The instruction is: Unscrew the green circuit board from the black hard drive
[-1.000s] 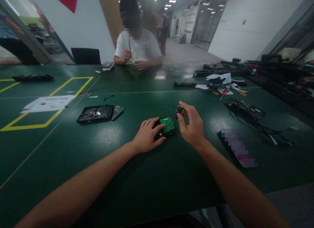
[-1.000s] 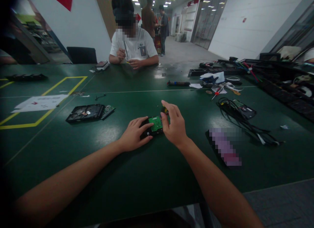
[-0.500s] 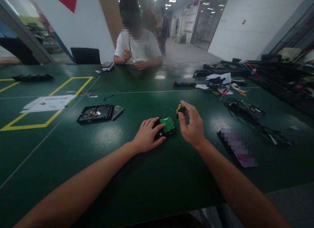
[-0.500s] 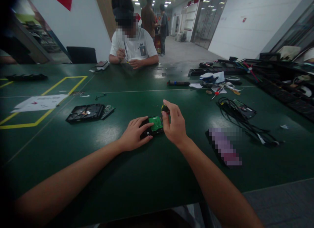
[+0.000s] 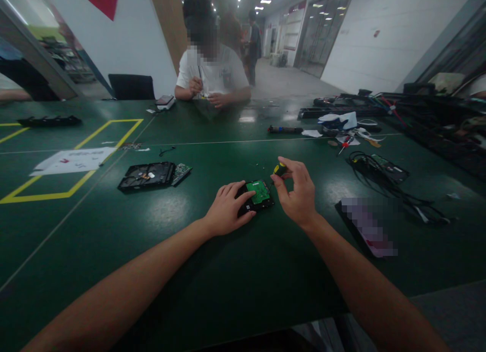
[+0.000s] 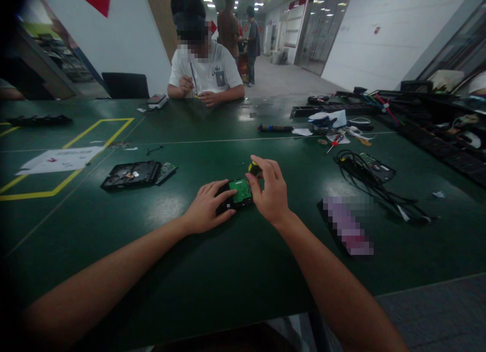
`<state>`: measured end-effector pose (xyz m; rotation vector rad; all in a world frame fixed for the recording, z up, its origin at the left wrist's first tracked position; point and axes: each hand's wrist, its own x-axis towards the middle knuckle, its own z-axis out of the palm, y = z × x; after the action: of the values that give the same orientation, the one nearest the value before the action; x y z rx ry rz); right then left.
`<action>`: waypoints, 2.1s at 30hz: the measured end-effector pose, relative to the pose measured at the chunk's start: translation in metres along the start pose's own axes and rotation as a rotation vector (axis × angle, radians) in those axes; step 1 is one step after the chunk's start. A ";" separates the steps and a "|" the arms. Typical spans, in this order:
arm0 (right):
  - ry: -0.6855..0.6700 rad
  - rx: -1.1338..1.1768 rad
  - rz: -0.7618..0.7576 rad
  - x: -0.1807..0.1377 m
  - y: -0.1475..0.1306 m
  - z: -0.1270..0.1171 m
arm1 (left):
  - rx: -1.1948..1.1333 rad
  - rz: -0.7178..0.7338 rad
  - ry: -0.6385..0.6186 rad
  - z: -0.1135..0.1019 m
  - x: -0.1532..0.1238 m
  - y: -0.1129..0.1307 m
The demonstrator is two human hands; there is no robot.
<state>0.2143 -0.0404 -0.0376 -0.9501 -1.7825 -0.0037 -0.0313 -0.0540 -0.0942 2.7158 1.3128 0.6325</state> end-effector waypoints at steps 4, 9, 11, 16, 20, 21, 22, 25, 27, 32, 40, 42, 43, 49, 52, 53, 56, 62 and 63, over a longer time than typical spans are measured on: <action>-0.049 0.048 0.033 -0.002 0.003 0.002 | -0.003 -0.005 -0.011 0.000 0.000 0.000; -0.004 0.005 -0.005 0.001 -0.004 -0.001 | 0.009 -0.001 -0.003 -0.001 0.001 0.001; 0.025 -0.018 -0.013 0.003 -0.006 -0.002 | 0.014 -0.001 -0.003 0.000 0.001 0.001; -0.006 0.013 -0.019 0.002 -0.003 -0.001 | 0.016 0.001 -0.002 0.001 0.001 0.000; -0.015 -0.003 -0.014 0.001 -0.003 0.000 | 0.003 -0.003 0.002 0.001 0.000 0.000; -0.005 -0.014 -0.013 0.001 -0.004 -0.001 | 0.000 -0.005 0.001 0.000 0.000 0.000; 0.006 -0.024 -0.012 0.001 -0.005 -0.002 | -0.001 -0.004 0.000 0.000 0.000 0.000; 0.031 -0.040 -0.005 0.003 -0.007 -0.004 | 0.002 -0.002 -0.006 -0.001 -0.001 0.000; 0.025 -0.038 -0.006 0.003 -0.007 -0.004 | -0.004 -0.003 -0.008 -0.001 0.000 0.000; -0.048 -0.001 -0.005 0.001 -0.003 -0.002 | -0.020 -0.004 -0.006 -0.001 0.001 0.000; 0.004 0.007 -0.030 0.003 -0.007 -0.002 | 0.003 -0.005 -0.010 0.000 0.000 -0.001; 0.007 0.012 -0.035 0.003 -0.007 -0.002 | 0.004 -0.006 -0.008 0.000 0.000 0.000; -0.008 0.022 -0.034 0.003 -0.006 -0.002 | 0.003 -0.005 -0.007 0.000 0.000 0.000; -0.060 0.048 -0.001 0.001 -0.003 -0.001 | -0.003 -0.008 -0.009 -0.001 0.001 0.000; -0.041 -0.008 -0.030 0.002 -0.004 -0.002 | -0.008 -0.008 -0.008 -0.001 0.000 0.000; -0.039 -0.019 -0.031 0.002 -0.004 -0.002 | -0.012 -0.009 -0.005 0.000 0.000 0.000; -0.062 -0.002 -0.007 0.001 -0.003 -0.001 | -0.018 -0.012 0.001 0.001 0.000 -0.001; -0.107 0.053 0.024 -0.001 -0.001 0.000 | -0.017 -0.009 -0.012 0.000 0.000 -0.001; -0.099 0.049 0.020 0.000 -0.002 0.000 | -0.014 -0.008 -0.013 0.000 0.000 -0.001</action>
<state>0.2134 -0.0425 -0.0368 -0.9475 -1.8551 0.1007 -0.0316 -0.0533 -0.0945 2.6978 1.3108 0.6199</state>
